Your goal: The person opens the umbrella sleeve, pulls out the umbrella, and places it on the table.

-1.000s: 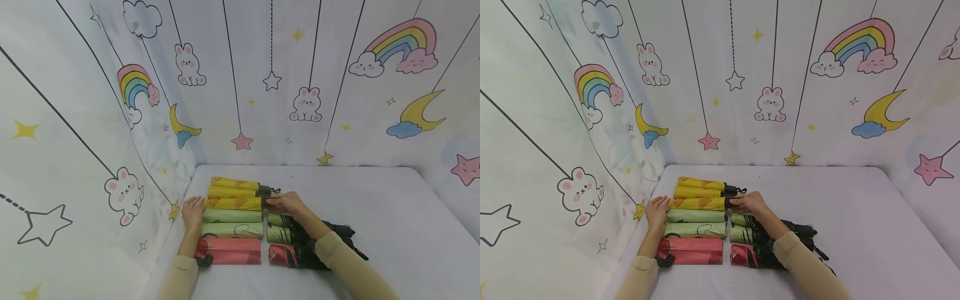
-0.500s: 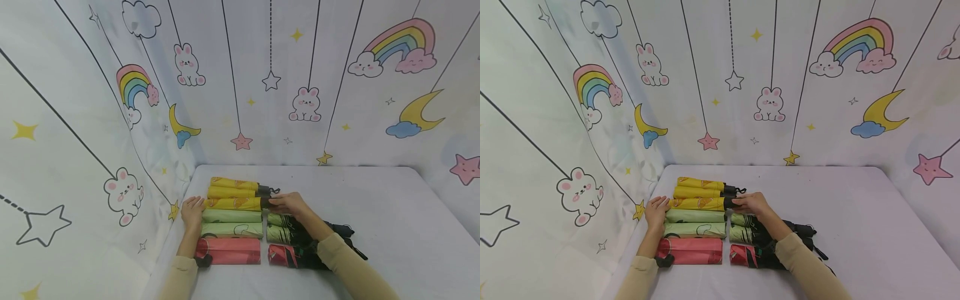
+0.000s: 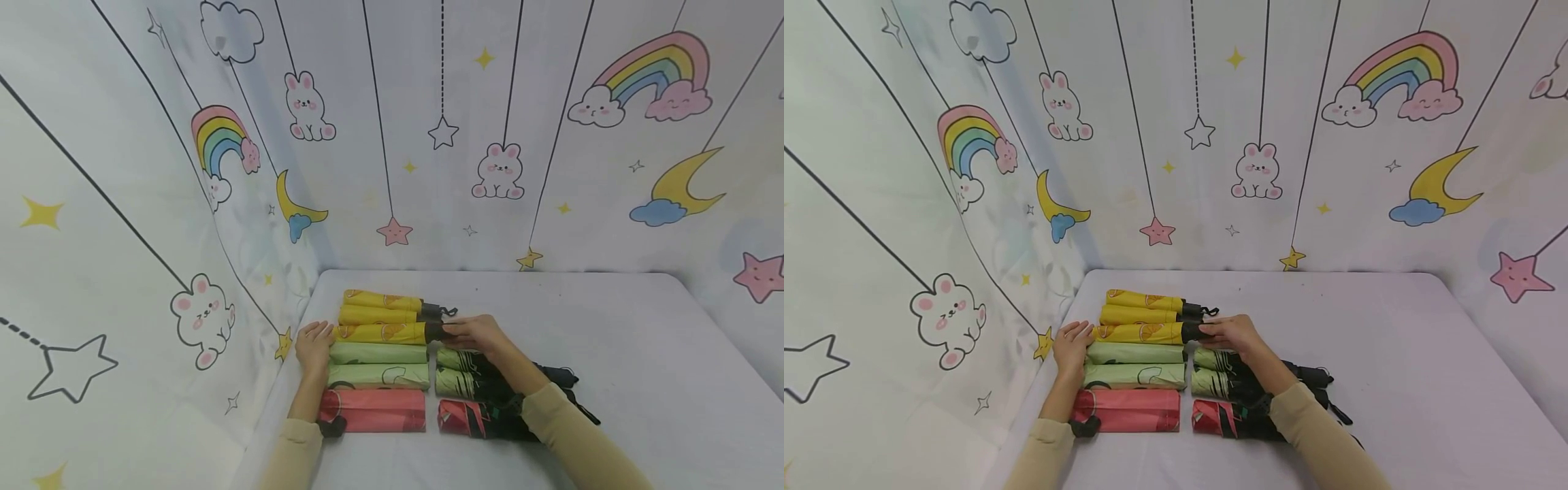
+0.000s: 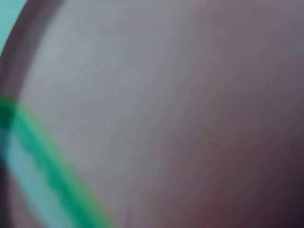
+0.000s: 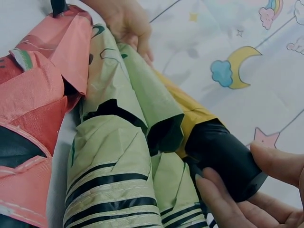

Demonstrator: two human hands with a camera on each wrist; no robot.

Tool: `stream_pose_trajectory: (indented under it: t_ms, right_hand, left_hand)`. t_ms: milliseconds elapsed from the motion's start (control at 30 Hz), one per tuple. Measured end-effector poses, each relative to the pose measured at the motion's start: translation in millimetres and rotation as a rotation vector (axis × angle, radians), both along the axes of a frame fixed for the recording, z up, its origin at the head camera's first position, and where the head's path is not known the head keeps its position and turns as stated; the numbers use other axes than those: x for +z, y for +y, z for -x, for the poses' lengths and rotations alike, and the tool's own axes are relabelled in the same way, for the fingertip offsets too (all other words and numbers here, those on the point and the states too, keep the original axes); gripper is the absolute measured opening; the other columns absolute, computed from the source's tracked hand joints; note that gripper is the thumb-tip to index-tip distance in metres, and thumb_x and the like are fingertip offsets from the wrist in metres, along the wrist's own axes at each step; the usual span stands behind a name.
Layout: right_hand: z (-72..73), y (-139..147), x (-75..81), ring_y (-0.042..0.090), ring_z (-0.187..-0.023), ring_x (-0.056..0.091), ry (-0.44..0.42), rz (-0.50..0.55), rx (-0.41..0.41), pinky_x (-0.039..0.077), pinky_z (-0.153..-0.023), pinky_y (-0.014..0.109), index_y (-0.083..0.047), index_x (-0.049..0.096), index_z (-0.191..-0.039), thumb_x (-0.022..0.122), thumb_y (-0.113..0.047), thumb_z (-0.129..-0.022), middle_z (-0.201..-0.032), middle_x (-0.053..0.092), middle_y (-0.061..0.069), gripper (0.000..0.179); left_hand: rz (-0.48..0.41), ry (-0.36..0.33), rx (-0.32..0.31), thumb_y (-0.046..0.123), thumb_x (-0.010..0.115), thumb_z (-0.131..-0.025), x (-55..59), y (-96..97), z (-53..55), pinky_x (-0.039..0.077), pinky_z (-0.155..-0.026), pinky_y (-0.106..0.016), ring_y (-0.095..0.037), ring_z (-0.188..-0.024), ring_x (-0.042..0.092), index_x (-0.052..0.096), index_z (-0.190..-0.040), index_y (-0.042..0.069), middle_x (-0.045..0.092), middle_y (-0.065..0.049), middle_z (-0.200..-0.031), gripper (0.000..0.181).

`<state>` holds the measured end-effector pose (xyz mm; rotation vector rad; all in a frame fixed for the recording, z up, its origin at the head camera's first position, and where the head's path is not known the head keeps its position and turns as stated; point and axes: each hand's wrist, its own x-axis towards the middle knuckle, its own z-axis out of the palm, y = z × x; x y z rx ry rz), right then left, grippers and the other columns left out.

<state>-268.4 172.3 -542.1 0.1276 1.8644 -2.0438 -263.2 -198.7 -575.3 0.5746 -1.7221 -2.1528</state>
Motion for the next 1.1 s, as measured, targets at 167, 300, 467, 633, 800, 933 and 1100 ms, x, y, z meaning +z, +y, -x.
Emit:
stream_pose_trajectory:
  t_ms: [167, 300, 467, 633, 800, 933, 1100]
  right_hand:
    - [-0.9, 3.5, 1.0, 0.035, -0.096, 0.077, 0.000, -0.003, 0.000, 0.063, -0.089, 0.045, 0.012, 0.067, -0.127, 0.084, -0.014, -0.089, -0.122, 0.070, 0.030, 0.049]
    - [-2.1, 7.6, 0.4, 0.035, -0.097, 0.077, 0.008, -0.003, 0.009, 0.063, -0.090, 0.046, 0.012, 0.067, -0.129, 0.083, -0.014, -0.090, -0.119, 0.072, 0.028, 0.049]
    - [-3.8, 13.6, 0.5, 0.035, -0.100, 0.077, 0.017, 0.004, 0.015, 0.062, -0.092, 0.047, 0.012, 0.065, -0.130, 0.083, -0.017, -0.091, -0.121, 0.072, 0.028, 0.052]
    - [-4.7, 17.6, 1.7, 0.033, -0.099, 0.077, 0.010, -0.002, 0.007, 0.062, -0.092, 0.046, 0.013, 0.063, -0.132, 0.082, -0.016, -0.092, -0.122, 0.071, 0.027, 0.053]
    - [-5.7, 19.3, 5.0, 0.032, -0.096, 0.078, 0.000, -0.009, -0.011, 0.063, -0.091, 0.046, 0.014, 0.063, -0.131, 0.082, -0.014, -0.092, -0.121, 0.072, 0.028, 0.052]
    - [-5.3, 22.0, 5.8, 0.031, -0.095, 0.078, 0.004, -0.031, -0.014, 0.063, -0.090, 0.044, 0.014, 0.064, -0.131, 0.082, -0.016, -0.091, -0.117, 0.074, 0.024, 0.053]
    - [-5.2, 27.0, 6.0, 0.032, -0.099, 0.077, 0.014, -0.028, -0.001, 0.063, -0.091, 0.043, 0.014, 0.063, -0.132, 0.083, -0.019, -0.092, -0.117, 0.074, 0.024, 0.055]
  left_hand:
    - [0.003, -0.001, -0.005, -0.018, 0.058, -0.096, -0.1, 0.0, 0.0, 0.058, -0.098, -0.034, -0.044, -0.130, 0.060, 0.042, -0.143, -0.013, 0.057, -0.034, -0.142, 0.050]
    - [0.011, -0.003, -0.012, -0.017, 0.058, -0.096, -0.7, -0.4, -0.7, 0.059, -0.097, -0.031, -0.043, -0.131, 0.059, 0.041, -0.144, -0.013, 0.056, -0.033, -0.143, 0.051]
    - [0.016, 0.000, -0.010, -0.017, 0.058, -0.096, -0.9, -0.2, -1.4, 0.060, -0.094, -0.029, -0.043, -0.131, 0.060, 0.041, -0.144, -0.014, 0.057, -0.033, -0.142, 0.051]
    - [0.011, -0.003, -0.008, -0.017, 0.059, -0.095, -0.8, -0.4, -0.9, 0.060, -0.094, -0.029, -0.043, -0.131, 0.059, 0.041, -0.144, -0.013, 0.057, -0.033, -0.143, 0.052]
    - [0.005, 0.005, -0.008, -0.016, 0.059, -0.096, 0.5, -0.5, -1.9, 0.060, -0.095, -0.030, -0.044, -0.132, 0.058, 0.039, -0.145, -0.014, 0.055, -0.036, -0.143, 0.053]
    - [0.011, -0.001, -0.008, -0.016, 0.059, -0.096, 1.0, -1.1, -2.3, 0.060, -0.094, -0.028, -0.043, -0.131, 0.059, 0.040, -0.145, -0.014, 0.056, -0.034, -0.143, 0.053]
    - [0.022, -0.023, -0.009, -0.016, 0.061, -0.095, 0.4, -1.9, -1.5, 0.061, -0.092, -0.027, -0.042, -0.130, 0.060, 0.042, -0.144, -0.012, 0.057, -0.032, -0.142, 0.053]
